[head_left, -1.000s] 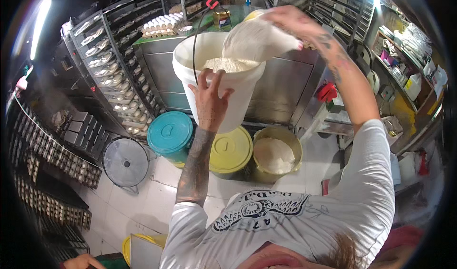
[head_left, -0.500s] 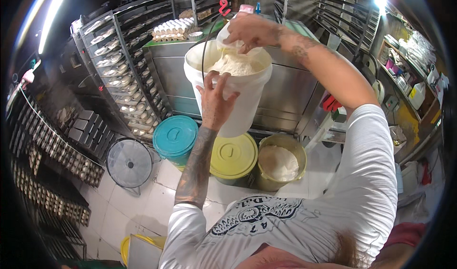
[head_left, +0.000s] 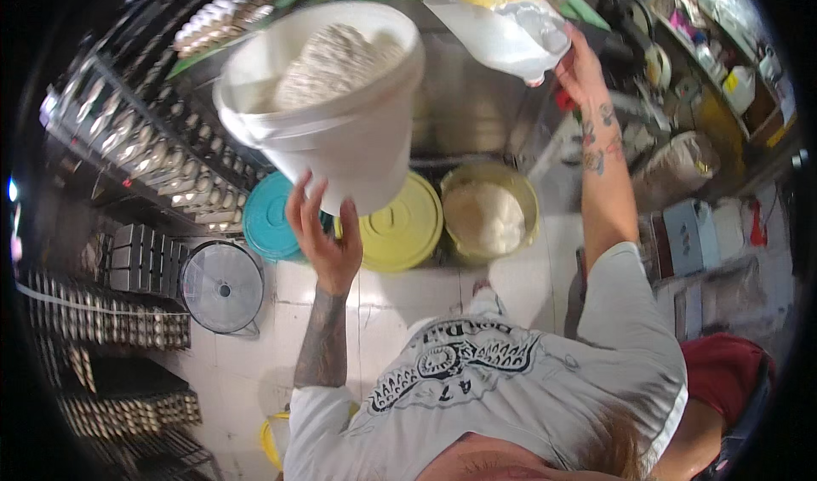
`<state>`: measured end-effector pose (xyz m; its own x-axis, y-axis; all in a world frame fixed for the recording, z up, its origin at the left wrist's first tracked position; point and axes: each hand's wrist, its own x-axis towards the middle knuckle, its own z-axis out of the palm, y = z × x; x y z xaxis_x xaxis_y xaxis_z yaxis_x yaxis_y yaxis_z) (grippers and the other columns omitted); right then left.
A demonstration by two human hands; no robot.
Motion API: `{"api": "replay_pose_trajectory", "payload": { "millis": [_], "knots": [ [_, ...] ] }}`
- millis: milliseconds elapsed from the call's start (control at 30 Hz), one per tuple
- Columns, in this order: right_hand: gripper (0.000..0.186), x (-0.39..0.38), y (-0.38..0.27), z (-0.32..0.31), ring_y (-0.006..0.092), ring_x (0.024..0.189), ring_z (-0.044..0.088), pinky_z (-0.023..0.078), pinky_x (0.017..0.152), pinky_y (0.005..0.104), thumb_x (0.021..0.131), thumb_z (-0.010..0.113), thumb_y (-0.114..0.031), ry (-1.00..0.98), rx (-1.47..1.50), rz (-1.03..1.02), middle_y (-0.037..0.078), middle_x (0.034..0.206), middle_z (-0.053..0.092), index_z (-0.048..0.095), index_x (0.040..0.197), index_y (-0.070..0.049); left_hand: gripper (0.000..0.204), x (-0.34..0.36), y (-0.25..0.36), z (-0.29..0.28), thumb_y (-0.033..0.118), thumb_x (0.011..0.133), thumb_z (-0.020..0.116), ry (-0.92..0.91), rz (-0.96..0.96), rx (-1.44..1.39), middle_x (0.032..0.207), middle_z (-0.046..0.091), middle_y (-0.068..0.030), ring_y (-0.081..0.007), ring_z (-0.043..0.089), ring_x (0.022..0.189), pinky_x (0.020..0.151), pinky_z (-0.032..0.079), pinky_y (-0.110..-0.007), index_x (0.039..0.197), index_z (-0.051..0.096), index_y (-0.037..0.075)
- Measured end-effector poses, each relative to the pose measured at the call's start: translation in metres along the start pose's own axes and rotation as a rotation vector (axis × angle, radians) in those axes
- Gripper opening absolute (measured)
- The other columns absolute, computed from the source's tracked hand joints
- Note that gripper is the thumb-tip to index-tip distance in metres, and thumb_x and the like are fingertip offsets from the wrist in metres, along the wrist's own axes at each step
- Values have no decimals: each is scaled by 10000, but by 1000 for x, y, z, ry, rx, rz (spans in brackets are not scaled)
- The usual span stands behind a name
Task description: The person scoops flour and other ingredients from large containers into a bucket, uses a scale to weigh the contents, and mixes dough by hand in a large bin.
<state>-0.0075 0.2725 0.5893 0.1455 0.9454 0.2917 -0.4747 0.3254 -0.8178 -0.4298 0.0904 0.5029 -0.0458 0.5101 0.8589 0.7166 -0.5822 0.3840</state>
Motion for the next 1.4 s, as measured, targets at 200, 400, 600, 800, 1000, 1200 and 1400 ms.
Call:
{"api": "replay_pose_trajectory", "payload": {
  "millis": [200, 400, 600, 800, 1000, 1200, 1400],
  "knots": [
    [359, -97, 201, -231, 177, 1055, 624, 497, 923, 353, 985, 550, -314, 31, -55, 417, 59, 1104, 676, 599, 1222, -50, 306, -182, -49, 4, 57, 977, 563, -551, -894, -246, 1299, 527, -127, -231, 524, 1213, 993, 476, -390, 1274, 533, -7],
    [387, -218, 432, -300, 172, 1006, 610, 473, 897, 336, 905, 644, -343, 423, -834, 1043, 76, 1090, 670, 642, 1174, -65, 379, -244, -25, 15, 200, 998, 583, -894, -1314, -73, 1308, 565, -128, -192, 520, 1216, 1013, 433, -347, 1321, 523, 9],
    [445, -199, 575, -411, 227, 1085, 600, 410, 974, 374, 808, 679, -340, 736, -952, 1250, 132, 1146, 656, 657, 1174, -87, 391, -254, 3, 67, 168, 995, 579, -1102, -1543, 73, 1312, 566, -140, -211, 541, 1191, 986, 440, -331, 1340, 506, 0],
    [452, -104, 656, -450, 273, 1058, 626, 373, 977, 443, 792, 697, -396, -9, -1422, 1042, 140, 1095, 683, 670, 1108, -74, 412, -309, 29, -26, 262, 987, 584, -1027, -1870, 417, 1228, 602, -120, -239, 572, 1147, 987, 431, -381, 1310, 549, 10],
    [385, -68, 694, -430, 334, 1000, 633, 442, 880, 450, 727, 700, -370, -867, -1216, 825, 157, 996, 684, 669, 967, -70, 395, -340, 95, -90, 252, 972, 620, -1083, -1987, 515, 1159, 627, -98, -195, 590, 1067, 908, 464, -333, 1289, 552, 25],
    [416, -81, 664, -390, 244, 918, 645, 493, 809, 345, 782, 685, -312, -699, -1228, 999, 129, 962, 678, 649, 1100, -47, 368, -288, 64, 21, 174, 938, 641, -1074, -1825, 427, 1107, 648, -120, -197, 597, 1022, 868, 495, -330, 1254, 558, 3],
    [463, -175, 599, -393, 201, 959, 621, 479, 836, 369, 824, 621, -270, 116, -372, 1066, 109, 1018, 672, 621, 1223, -36, 419, -237, 27, 45, 106, 955, 604, -912, -1848, 221, 1170, 584, -97, -161, 572, 1058, 829, 507, -302, 1347, 484, 19]
  ]
}}
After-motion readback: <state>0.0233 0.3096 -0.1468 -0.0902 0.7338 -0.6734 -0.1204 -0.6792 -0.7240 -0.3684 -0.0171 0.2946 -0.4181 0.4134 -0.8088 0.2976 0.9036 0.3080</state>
